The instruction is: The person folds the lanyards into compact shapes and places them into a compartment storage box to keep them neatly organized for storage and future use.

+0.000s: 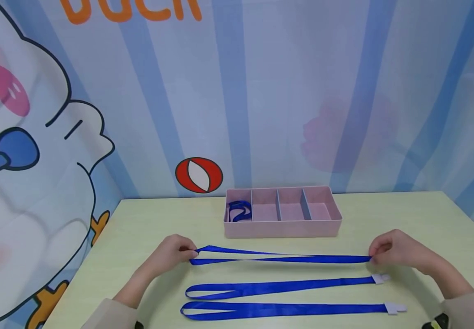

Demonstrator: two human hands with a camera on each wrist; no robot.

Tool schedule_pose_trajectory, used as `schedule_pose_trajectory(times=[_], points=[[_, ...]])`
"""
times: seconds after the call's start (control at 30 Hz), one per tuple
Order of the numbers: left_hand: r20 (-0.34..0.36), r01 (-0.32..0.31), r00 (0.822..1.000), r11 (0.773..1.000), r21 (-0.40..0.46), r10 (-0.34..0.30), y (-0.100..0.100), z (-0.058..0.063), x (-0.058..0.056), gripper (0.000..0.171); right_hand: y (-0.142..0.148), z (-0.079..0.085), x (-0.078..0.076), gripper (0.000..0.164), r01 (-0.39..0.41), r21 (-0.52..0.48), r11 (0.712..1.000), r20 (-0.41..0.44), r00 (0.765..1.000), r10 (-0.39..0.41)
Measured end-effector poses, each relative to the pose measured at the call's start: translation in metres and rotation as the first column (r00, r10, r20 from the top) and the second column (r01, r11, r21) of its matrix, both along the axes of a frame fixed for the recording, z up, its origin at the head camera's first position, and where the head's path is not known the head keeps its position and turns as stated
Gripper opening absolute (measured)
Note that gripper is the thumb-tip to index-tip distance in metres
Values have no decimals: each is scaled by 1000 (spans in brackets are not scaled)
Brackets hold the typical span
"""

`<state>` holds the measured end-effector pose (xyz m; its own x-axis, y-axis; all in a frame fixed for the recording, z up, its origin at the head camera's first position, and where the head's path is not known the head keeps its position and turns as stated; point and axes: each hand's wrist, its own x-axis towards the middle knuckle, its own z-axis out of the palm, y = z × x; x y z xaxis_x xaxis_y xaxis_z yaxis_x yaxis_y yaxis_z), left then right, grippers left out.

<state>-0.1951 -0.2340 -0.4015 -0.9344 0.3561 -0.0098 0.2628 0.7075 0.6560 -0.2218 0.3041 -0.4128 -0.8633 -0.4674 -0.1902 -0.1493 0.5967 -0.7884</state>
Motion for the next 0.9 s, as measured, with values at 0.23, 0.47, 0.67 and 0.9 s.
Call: schedule_pose_trajectory(times=[0.23,0.47,0.67,0.9], points=[[224,-34,974,966,255,-25,-10,7,-2,22,12,10,-1,22,31,-91,995,65,998,-26],[365,-23,916,888,459,-165,-25,6,-6,31,23,16,-2,13,8,-226,974,84,996,11],[389,-59,895,808,587,-217,-28,8,-8,12,23,22,-3,14,19,-266,964,78,997,2],[438,-172,884,757,630,-163,-24,13,-7,25,23,25,-4,15,33,-275,961,72,997,-13]])
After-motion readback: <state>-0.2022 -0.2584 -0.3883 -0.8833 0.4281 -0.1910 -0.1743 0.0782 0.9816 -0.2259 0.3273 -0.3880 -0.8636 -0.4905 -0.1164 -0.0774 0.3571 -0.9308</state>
